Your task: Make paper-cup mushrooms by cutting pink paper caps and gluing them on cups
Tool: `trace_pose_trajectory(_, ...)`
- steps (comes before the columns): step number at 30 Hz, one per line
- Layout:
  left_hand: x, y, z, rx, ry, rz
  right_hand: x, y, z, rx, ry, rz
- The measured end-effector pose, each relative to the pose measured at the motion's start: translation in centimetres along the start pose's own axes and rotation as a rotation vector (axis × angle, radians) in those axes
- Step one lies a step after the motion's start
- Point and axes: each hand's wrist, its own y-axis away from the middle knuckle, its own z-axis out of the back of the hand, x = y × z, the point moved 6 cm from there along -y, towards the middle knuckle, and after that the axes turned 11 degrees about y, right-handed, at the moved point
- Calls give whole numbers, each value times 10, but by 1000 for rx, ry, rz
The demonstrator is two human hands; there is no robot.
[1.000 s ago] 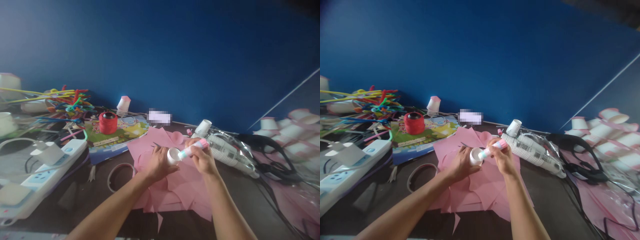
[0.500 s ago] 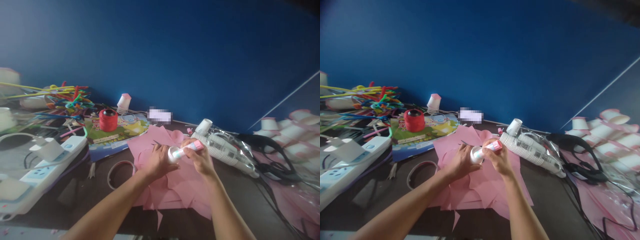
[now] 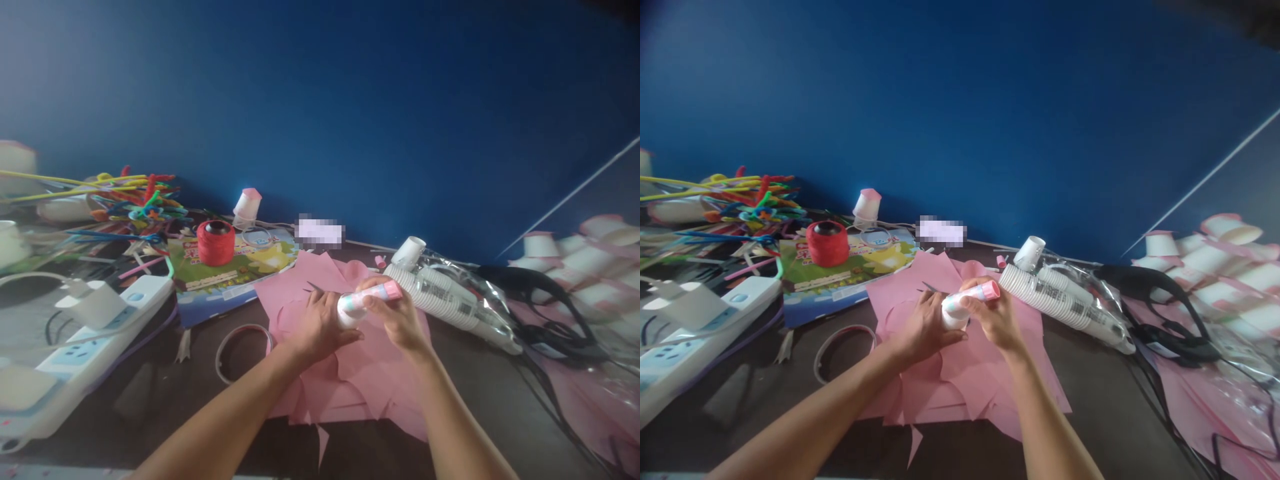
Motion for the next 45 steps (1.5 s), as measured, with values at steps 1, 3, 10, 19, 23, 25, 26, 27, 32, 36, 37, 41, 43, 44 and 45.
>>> trace_pose_trajectory(1, 0, 0, -1, 7, 7, -1, -2, 0, 1, 27, -37, -14)
trace_pose_trajectory(3, 1, 0, -2, 12, 19, -2, -5, -1, 4, 71, -110, -32)
trace_pose_trajectory(10, 2, 0, -1, 8, 42, 37, -7, -6, 21, -74, -217, 1)
trace_pose_trajectory(19, 3, 0, -1, 6, 34, 42, -1, -3, 0, 48, -27, -49)
trace_pose_trajectory(23, 1, 0, -2, 38, 1, -23, -7, -2, 1, 144, -159, -103)
trace_pose_trajectory(25, 0, 0, -1, 33, 6, -41, -10, -2, 5, 166, -183, -117)
trace_pose_trajectory(26, -1, 0, -1, 32, 12, -46, -10, -3, 7, 173, -176, -121)
trace_pose_trajectory(27, -1, -1, -1, 28, 18, -46, -11, -3, 9, 175, -158, -123)
trace_pose_trajectory(32, 2, -1, -3, -29, 41, -14, -10, -5, 26, 44, -64, -99)
trace_pose_trajectory(36, 3, 0, -3, -33, 56, -3, -5, -6, 27, -45, -170, -48)
trace_pose_trajectory(37, 3, 0, -3, -28, 55, -2, -3, -5, 23, -39, -176, -36)
trace_pose_trajectory(41, 2, 0, -1, -17, 53, -11, 1, -4, 8, 47, -57, -29)
trace_pose_trajectory(43, 1, 0, -1, -4, 66, -36, 1, -4, 6, 73, -23, -29)
trace_pose_trajectory(44, 1, 0, -1, 5, 73, -45, 1, -3, 6, 82, -18, -27)
trace_pose_trajectory(45, 1, 0, -2, 12, 79, -50, 1, -3, 8, 88, -14, -24)
